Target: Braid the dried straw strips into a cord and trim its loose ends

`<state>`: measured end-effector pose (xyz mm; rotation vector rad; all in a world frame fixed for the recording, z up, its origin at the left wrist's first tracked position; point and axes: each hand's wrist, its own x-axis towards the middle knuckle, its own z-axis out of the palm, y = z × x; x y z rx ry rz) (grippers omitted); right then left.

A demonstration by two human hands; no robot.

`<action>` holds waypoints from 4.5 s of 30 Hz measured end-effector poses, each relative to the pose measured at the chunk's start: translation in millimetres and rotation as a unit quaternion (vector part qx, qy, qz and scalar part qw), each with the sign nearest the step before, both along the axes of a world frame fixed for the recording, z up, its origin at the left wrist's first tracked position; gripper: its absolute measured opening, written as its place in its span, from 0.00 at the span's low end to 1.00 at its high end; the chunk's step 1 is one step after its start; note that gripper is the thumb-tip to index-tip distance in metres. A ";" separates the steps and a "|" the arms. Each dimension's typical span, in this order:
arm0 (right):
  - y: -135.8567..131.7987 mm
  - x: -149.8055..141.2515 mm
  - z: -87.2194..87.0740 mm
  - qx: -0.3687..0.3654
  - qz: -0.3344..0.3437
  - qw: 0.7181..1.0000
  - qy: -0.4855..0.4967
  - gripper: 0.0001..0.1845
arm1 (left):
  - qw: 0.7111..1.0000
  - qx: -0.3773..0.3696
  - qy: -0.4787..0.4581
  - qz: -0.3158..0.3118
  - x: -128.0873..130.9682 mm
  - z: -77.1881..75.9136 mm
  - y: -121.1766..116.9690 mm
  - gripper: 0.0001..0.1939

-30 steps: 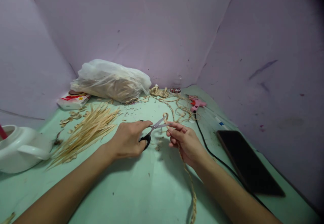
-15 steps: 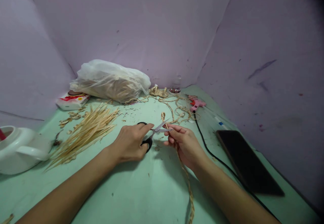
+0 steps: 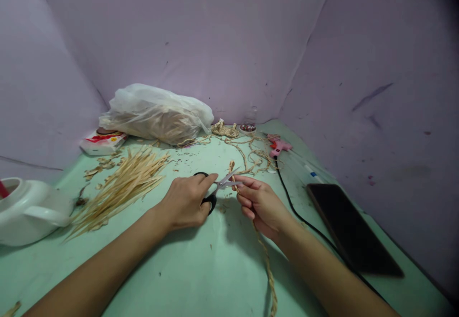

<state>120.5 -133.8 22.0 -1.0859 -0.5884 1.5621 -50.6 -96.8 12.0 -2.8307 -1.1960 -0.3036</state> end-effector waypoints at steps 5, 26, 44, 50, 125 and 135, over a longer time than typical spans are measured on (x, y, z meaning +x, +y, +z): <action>0.6 -0.9 -0.3 -0.003 -0.019 1.000 -0.014 0.14 | 1.000 0.003 0.003 -0.007 0.4 -2.8 -0.2 0.29; 3.7 5.2 -5.0 0.020 0.005 0.999 0.035 0.13 | 0.981 -0.123 -0.147 -0.031 -0.9 0.7 3.8 0.20; 5.1 -0.9 -9.6 0.056 -0.085 0.994 -0.050 0.11 | 1.000 0.012 0.019 0.012 1.7 -6.5 0.8 0.29; 4.6 -0.2 -9.1 0.064 -0.070 0.995 -0.036 0.10 | 0.999 -0.039 -0.023 -0.003 -1.1 -7.9 2.6 0.26; 0.7 0.7 -8.5 -0.019 0.010 1.000 0.014 0.19 | 0.918 -0.169 -0.343 0.103 3.3 -5.5 9.2 0.14; 1.4 3.7 -9.9 0.014 0.030 0.999 0.019 0.26 | 0.981 -0.024 -0.165 0.096 2.4 -2.6 -1.0 0.21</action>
